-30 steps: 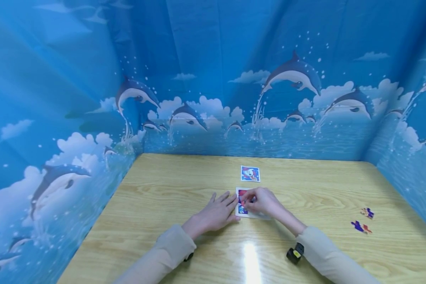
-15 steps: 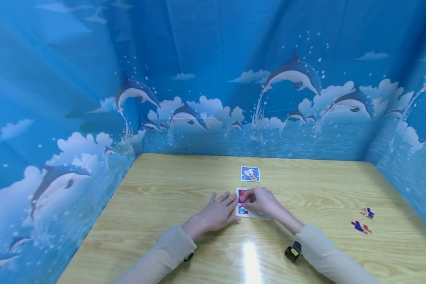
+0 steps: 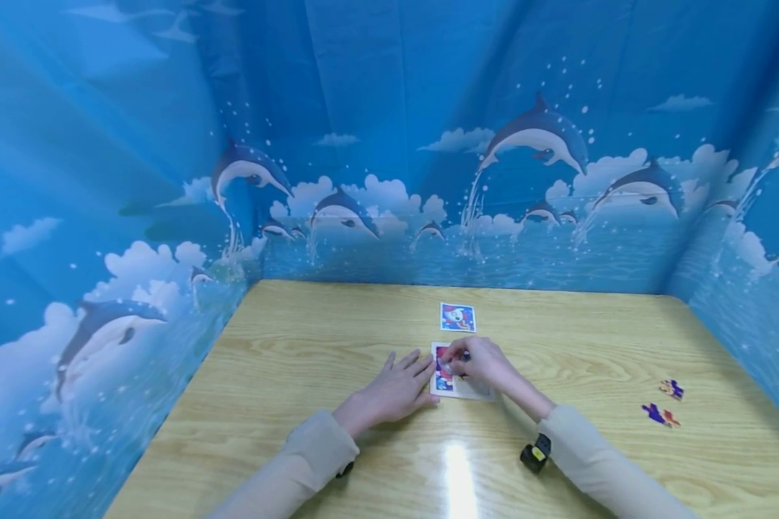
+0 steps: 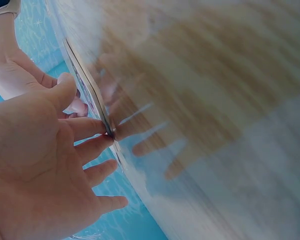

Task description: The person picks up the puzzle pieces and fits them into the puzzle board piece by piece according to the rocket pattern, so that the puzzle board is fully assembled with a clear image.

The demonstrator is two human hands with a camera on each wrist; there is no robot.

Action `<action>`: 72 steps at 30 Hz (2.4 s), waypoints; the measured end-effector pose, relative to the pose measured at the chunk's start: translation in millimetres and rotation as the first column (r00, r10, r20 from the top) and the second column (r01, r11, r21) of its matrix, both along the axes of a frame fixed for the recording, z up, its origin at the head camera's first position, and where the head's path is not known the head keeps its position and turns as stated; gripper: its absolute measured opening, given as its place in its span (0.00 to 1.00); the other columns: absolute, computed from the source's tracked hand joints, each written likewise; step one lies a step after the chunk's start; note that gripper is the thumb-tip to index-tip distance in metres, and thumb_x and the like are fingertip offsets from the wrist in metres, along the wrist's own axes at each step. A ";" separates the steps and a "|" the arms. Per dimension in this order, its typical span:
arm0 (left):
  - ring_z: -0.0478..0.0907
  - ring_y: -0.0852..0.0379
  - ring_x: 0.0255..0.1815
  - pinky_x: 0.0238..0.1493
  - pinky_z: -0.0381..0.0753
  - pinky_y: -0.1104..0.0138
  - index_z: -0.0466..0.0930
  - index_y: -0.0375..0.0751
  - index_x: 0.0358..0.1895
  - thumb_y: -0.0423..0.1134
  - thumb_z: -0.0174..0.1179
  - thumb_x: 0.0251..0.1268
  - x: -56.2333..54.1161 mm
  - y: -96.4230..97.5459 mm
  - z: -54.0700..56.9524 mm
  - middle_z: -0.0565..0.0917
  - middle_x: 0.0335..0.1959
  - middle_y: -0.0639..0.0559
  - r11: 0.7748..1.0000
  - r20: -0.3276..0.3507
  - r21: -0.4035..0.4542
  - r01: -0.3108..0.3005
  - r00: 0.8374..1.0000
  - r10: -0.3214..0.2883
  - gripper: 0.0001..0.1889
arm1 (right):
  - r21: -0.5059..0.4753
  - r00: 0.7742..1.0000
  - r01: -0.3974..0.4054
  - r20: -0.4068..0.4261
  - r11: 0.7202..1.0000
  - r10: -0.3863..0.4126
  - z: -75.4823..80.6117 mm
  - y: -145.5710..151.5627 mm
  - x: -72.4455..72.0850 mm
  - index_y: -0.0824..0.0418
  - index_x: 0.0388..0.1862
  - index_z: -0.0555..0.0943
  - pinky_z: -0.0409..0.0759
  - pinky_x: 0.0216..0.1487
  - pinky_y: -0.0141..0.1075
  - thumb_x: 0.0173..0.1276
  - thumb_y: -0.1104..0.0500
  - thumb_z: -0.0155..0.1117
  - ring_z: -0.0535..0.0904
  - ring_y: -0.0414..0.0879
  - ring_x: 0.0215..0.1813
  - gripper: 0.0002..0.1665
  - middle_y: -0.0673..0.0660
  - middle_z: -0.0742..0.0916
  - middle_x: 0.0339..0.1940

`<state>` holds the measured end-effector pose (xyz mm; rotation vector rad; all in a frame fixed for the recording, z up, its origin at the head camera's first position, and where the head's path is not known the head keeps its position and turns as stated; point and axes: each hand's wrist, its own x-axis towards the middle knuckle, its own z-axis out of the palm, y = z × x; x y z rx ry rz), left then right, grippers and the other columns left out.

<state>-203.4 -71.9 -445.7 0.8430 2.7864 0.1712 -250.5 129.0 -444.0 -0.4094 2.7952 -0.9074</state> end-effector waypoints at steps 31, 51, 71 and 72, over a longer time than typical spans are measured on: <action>0.47 0.47 0.83 0.80 0.46 0.40 0.55 0.45 0.81 0.61 0.45 0.78 -1.0 0.2 1.5 0.54 0.82 0.51 1.000 -0.021 -0.008 0.021 1.000 -0.021 0.37 | 0.041 1.000 -0.020 0.019 0.999 0.020 2.7 -4.1 -2.6 0.56 0.37 0.82 0.71 0.31 0.33 0.59 0.58 0.79 0.74 0.42 0.30 0.12 0.49 0.82 0.28; 0.45 0.48 0.83 0.80 0.44 0.40 0.52 0.46 0.81 0.63 0.42 0.78 -1.9 0.3 -1.0 0.52 0.83 0.52 1.000 -0.007 -0.009 0.014 1.000 -0.014 0.37 | 0.053 0.996 -0.088 0.009 0.995 0.087 3.5 -1.3 -0.2 0.52 0.29 0.86 0.70 0.36 0.34 0.56 0.60 0.81 0.74 0.42 0.32 0.08 0.46 0.82 0.26; 0.46 0.47 0.83 0.79 0.45 0.40 0.53 0.45 0.81 0.62 0.44 0.78 -1.1 -0.1 -0.5 0.53 0.83 0.51 1.000 -0.013 -0.002 0.023 1.000 -0.023 0.37 | -0.073 0.986 -0.166 -0.046 0.983 0.163 -2.5 5.3 -0.7 0.55 0.35 0.85 0.74 0.32 0.33 0.63 0.61 0.75 0.76 0.39 0.29 0.05 0.46 0.84 0.29; 0.47 0.47 0.83 0.79 0.45 0.40 0.53 0.45 0.81 0.62 0.44 0.79 -1.2 0.0 -1.0 0.53 0.83 0.51 1.000 -0.014 -0.003 0.023 1.000 -0.023 0.37 | -0.086 0.987 -0.154 -0.053 0.984 0.150 -1.1 7.2 -0.7 0.56 0.36 0.86 0.75 0.31 0.32 0.65 0.60 0.74 0.76 0.39 0.29 0.04 0.47 0.85 0.30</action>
